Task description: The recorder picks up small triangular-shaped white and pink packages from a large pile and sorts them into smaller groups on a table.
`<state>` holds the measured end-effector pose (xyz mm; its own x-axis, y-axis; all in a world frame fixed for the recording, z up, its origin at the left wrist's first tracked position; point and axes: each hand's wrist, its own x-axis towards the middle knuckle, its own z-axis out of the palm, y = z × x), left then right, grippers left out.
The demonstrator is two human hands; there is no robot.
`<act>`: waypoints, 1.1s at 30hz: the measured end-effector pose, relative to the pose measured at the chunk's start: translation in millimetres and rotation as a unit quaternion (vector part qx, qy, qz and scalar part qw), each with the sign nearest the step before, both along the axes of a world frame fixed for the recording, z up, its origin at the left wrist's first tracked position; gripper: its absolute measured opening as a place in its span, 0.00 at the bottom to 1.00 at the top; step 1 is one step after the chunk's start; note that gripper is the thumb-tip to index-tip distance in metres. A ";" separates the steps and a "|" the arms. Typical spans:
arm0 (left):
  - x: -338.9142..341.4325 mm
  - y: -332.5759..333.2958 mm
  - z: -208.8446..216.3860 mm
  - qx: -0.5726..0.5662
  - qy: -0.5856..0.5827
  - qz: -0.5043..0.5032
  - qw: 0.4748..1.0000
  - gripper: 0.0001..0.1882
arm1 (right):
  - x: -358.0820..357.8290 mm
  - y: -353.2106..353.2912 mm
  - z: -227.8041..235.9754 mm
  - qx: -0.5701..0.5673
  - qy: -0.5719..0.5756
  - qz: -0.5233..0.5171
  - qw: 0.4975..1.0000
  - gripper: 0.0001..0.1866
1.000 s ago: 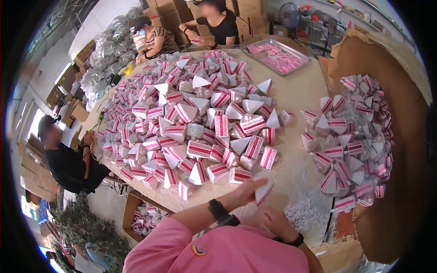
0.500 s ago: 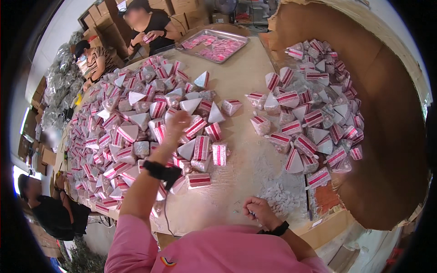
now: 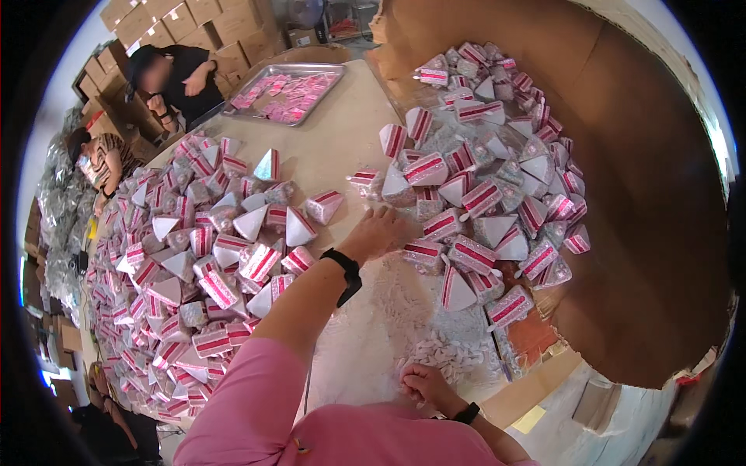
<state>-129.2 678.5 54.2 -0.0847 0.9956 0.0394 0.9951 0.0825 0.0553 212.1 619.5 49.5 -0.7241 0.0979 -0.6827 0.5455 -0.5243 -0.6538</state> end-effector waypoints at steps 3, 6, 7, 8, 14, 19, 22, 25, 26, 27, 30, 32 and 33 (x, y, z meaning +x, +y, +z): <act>-10.5 -4.6 -8.2 0.006 -0.058 0.028 0.998 0.23 | -3.4 0.4 4.1 0.022 -0.001 0.008 1.000 0.06; -22.8 -18.8 -8.5 0.096 -0.157 0.102 0.978 0.13 | -5.2 -1.1 -5.6 0.012 0.022 0.002 1.000 0.06; -18.6 -18.0 2.0 0.133 -0.239 0.136 0.952 0.12 | -5.1 -1.5 -9.5 0.005 0.032 -0.006 0.999 0.07; -14.1 -18.5 14.9 0.167 -0.319 0.170 0.917 0.12 | -5.6 -1.8 -9.0 0.008 0.036 -0.006 0.999 0.07; -7.7 -17.4 37.9 0.105 -0.630 0.197 0.744 0.15 | -11.4 -0.7 0.9 0.013 0.024 -0.001 1.000 0.09; 54.3 1.0 69.1 -0.057 -0.178 0.058 0.981 0.31 | -6.0 -2.4 -9.9 0.025 0.028 -0.005 0.999 0.09; 87.5 16.2 65.4 -0.121 -0.134 0.085 0.980 0.32 | -6.3 -3.0 -7.8 0.010 0.031 -0.031 0.999 0.07; 97.2 22.9 43.3 -0.076 -0.131 0.096 0.984 0.24 | -3.9 -0.5 -3.8 0.011 0.039 -0.036 0.999 0.07; 98.3 24.8 38.3 -0.070 -0.136 0.097 0.983 0.22 | -2.2 -0.2 -5.0 0.008 0.046 -0.037 0.998 0.07; 98.8 25.1 42.3 -0.065 -0.140 0.098 0.983 0.20 | -1.5 -0.6 -7.0 0.005 0.053 -0.038 0.998 0.07; 93.6 15.7 47.8 -0.063 -0.161 0.072 0.982 0.21 | -1.2 -1.0 -7.6 -0.011 0.052 -0.042 0.998 0.07; 83.7 5.6 59.3 -0.086 -0.194 0.078 0.974 0.21 | -2.0 0.9 -5.2 -0.016 0.043 -0.044 0.998 0.06; 77.9 -2.1 71.6 -0.109 -0.220 0.099 0.964 0.21 | -2.3 1.3 -3.6 -0.018 0.037 -0.043 0.998 0.06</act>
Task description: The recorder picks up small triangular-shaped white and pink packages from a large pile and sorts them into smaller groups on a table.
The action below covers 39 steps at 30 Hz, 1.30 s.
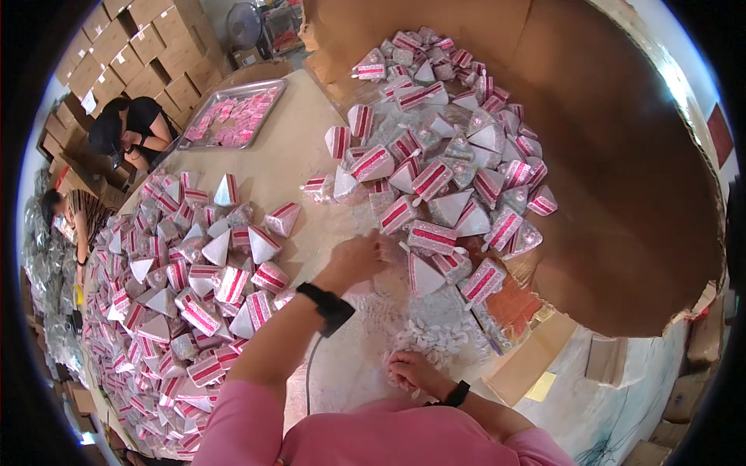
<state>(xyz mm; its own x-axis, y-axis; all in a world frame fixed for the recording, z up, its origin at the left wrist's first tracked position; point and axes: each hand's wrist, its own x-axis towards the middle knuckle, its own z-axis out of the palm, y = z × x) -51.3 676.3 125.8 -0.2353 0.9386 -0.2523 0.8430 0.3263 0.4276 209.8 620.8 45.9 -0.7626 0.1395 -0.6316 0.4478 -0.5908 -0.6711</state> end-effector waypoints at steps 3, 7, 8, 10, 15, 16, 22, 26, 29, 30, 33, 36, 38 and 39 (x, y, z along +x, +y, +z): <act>-23.8 -38.0 -21.6 0.089 -0.354 0.122 0.923 0.19 | 0.5 2.8 2.1 -0.037 0.020 -0.002 0.999 0.06; -16.2 -100.7 -10.6 0.140 -0.746 0.309 0.573 0.21 | -3.9 15.1 22.0 -0.078 0.031 -0.031 0.996 0.05; -13.3 -118.9 -8.9 0.143 -0.809 0.318 0.473 0.22 | -8.8 14.6 28.7 -0.080 0.055 -0.051 0.994 0.05; 2.7 -139.3 -10.3 0.168 -0.818 0.318 0.449 0.24 | -18.2 17.4 42.6 -0.077 0.101 -0.094 0.988 0.05; 42.4 -173.5 -10.3 0.149 -0.838 0.324 0.413 0.27 | -44.7 14.6 72.8 0.196 0.135 -0.066 0.969 0.08; 47.3 -178.6 -12.8 0.152 -0.846 0.308 0.408 0.27 | -47.7 10.2 75.5 0.276 0.154 -0.052 0.947 0.09; 67.6 -197.2 -14.8 0.173 -0.822 0.289 0.458 0.25 | -47.3 -3.1 87.2 0.150 0.052 -0.026 0.987 0.12; 66.0 -210.7 -7.5 0.191 -0.774 0.243 0.554 0.36 | -41.0 0.2 90.6 0.333 0.093 -0.076 0.935 0.12; 60.3 -217.3 2.4 0.156 -0.739 0.209 0.621 0.35 | -39.5 6.3 86.0 0.506 0.147 -0.055 0.848 0.11; 63.4 -217.0 5.3 0.138 -0.714 0.211 0.653 0.33 | -38.5 2.3 94.5 0.517 0.146 -0.043 0.843 0.11; 69.2 -218.2 5.8 0.077 -0.672 0.233 0.699 0.30 | -38.0 -5.7 108.3 0.524 0.151 -0.015 0.838 0.11; 69.1 -224.7 -9.5 0.058 -0.731 0.243 0.635 0.29 | -37.7 -7.8 108.9 0.550 0.155 0.016 0.821 0.11; 68.2 -226.5 -9.1 0.053 -0.743 0.232 0.625 0.29 | -38.0 -6.4 107.5 0.569 0.154 0.041 0.807 0.12; 68.6 -228.8 -8.6 0.051 -0.750 0.230 0.618 0.28 | -39.6 -5.5 109.4 0.575 0.154 0.056 0.801 0.12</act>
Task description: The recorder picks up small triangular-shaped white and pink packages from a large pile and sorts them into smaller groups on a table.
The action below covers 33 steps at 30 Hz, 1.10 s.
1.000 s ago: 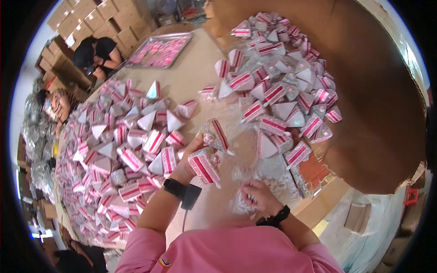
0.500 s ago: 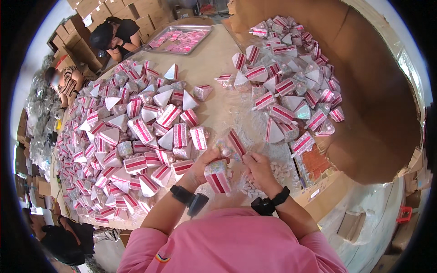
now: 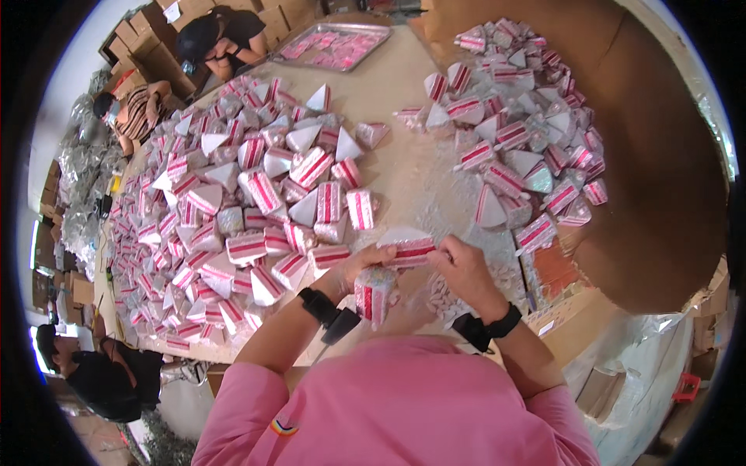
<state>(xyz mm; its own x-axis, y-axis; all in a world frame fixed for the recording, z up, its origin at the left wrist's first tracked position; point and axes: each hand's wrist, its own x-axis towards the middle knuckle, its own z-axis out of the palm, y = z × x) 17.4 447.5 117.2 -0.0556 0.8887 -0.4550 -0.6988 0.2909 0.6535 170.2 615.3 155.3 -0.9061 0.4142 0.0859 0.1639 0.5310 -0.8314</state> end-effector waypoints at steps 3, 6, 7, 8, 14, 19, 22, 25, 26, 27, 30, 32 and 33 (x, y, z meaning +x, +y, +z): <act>2.9 -0.1 -5.2 0.001 -0.085 0.009 0.996 0.27 | -4.7 3.1 5.7 0.053 -0.037 0.035 0.997 0.13; 14.9 5.2 -1.1 -0.039 -0.121 0.082 0.989 0.26 | -8.1 7.2 -4.6 0.107 -0.064 0.078 0.989 0.13; 16.3 5.0 -2.0 -0.047 -0.133 0.096 0.985 0.26 | -8.9 7.0 -9.2 0.100 -0.053 0.088 0.990 0.13; 14.9 2.2 1.2 -0.030 -0.147 0.067 0.986 0.25 | -9.4 7.3 -12.4 0.093 -0.042 0.098 0.990 0.13; 25.0 0.7 -5.5 -0.042 -0.135 0.083 0.987 0.25 | -7.2 28.2 -25.5 -0.104 -0.076 0.172 0.977 0.13; 16.6 8.6 -27.7 -0.020 -0.150 0.156 0.976 0.25 | 0.4 31.3 -14.4 -0.403 -0.121 0.156 0.894 0.12; 0.7 16.0 -26.0 0.027 -0.197 0.218 0.956 0.25 | 7.8 28.6 -22.8 -0.477 -0.078 0.082 0.872 0.11; -13.0 25.8 -19.8 0.068 -0.206 0.273 0.937 0.26 | 16.2 16.5 -33.9 -0.531 -0.090 0.045 0.841 0.11; -12.6 28.7 -14.3 0.076 -0.207 0.289 0.932 0.26 | 17.2 8.4 -36.2 -0.546 -0.106 0.044 0.830 0.11; -12.7 32.6 -10.4 0.084 -0.208 0.302 0.927 0.26 | 17.2 -0.7 -37.8 -0.551 -0.120 0.044 0.825 0.11; -4.2 42.1 -18.5 0.086 -0.195 0.301 0.930 0.26 | 15.0 -28.6 -42.7 -0.537 -0.143 0.041 0.830 0.12; -0.4 42.0 -25.4 0.085 -0.180 0.311 0.929 0.27 | 14.1 -36.9 -45.4 -0.489 -0.126 0.039 0.862 0.13; 0.2 40.5 -23.9 0.084 -0.172 0.317 0.929 0.27 | 15.2 -33.6 -46.2 -0.478 -0.127 0.048 0.868 0.14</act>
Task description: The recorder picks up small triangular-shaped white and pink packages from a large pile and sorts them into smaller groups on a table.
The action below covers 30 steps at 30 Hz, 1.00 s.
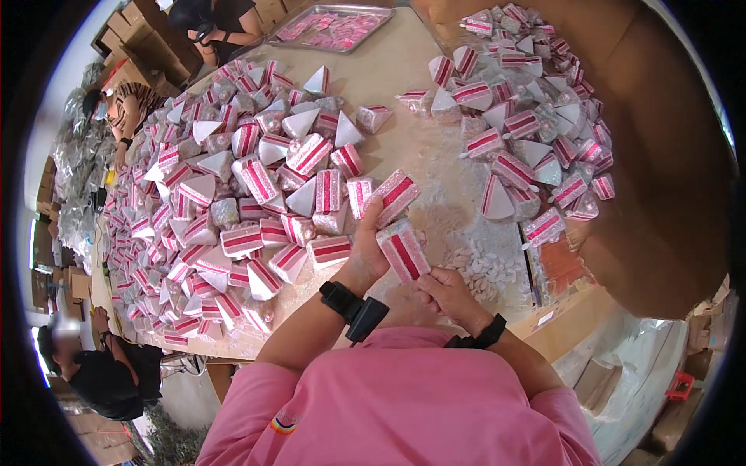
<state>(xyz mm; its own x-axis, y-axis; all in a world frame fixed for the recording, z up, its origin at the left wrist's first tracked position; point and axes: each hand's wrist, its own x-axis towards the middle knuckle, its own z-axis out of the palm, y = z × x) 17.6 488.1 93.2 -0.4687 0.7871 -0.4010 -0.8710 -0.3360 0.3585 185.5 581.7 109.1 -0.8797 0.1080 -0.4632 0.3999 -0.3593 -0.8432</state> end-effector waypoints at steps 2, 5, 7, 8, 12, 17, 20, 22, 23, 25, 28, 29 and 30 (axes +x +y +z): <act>0.3 -4.5 6.4 -0.009 0.013 0.012 1.000 0.28 | 4.5 9.7 -0.7 0.024 0.010 0.020 0.999 0.16; -0.3 -12.5 22.7 -0.043 0.130 -0.035 0.990 0.31 | 8.9 15.2 1.1 0.065 0.017 0.060 0.996 0.16; 2.3 -17.5 36.8 -0.021 0.205 -0.099 0.974 0.33 | 9.9 13.0 -1.7 0.076 0.027 0.079 0.994 0.17; -0.1 -18.7 36.6 -0.047 0.247 -0.120 0.960 0.33 | 10.3 11.2 -2.6 0.081 0.032 0.089 0.992 0.17; 0.7 -19.5 31.8 -0.121 0.362 -0.110 0.918 0.31 | 10.0 2.4 -3.0 0.198 0.043 0.065 0.977 0.17; 9.4 -19.4 -1.0 -0.228 0.516 0.021 0.825 0.31 | 1.4 0.5 -41.3 0.227 -0.039 0.034 0.973 0.13; 13.8 -18.4 5.9 -0.239 0.532 0.053 0.811 0.34 | 2.6 5.2 -21.3 0.020 -0.142 0.023 0.989 0.13; 16.8 -23.4 10.2 -0.184 0.414 0.030 0.891 0.29 | 4.8 0.0 -24.7 0.020 -0.130 0.022 0.991 0.12; 17.1 -27.5 11.2 -0.160 0.371 0.009 0.915 0.27 | 3.3 -1.4 -25.3 0.020 -0.124 0.021 0.992 0.11; 19.4 -36.0 0.5 -0.142 0.286 -0.023 0.947 0.26 | -0.5 -4.0 -15.6 0.053 -0.123 0.024 0.991 0.11; 19.4 -48.1 -19.0 -0.052 0.054 0.003 0.997 0.28 | -6.5 -3.9 -18.7 0.108 -0.089 0.000 0.990 0.11; 20.6 -52.4 -25.9 -0.040 0.014 0.010 0.999 0.31 | -8.1 -4.1 -21.3 0.127 -0.071 -0.011 0.989 0.11; 23.1 -56.9 -28.2 -0.007 -0.031 0.016 0.999 0.31 | -9.7 -4.2 -17.5 0.103 -0.082 -0.006 0.991 0.11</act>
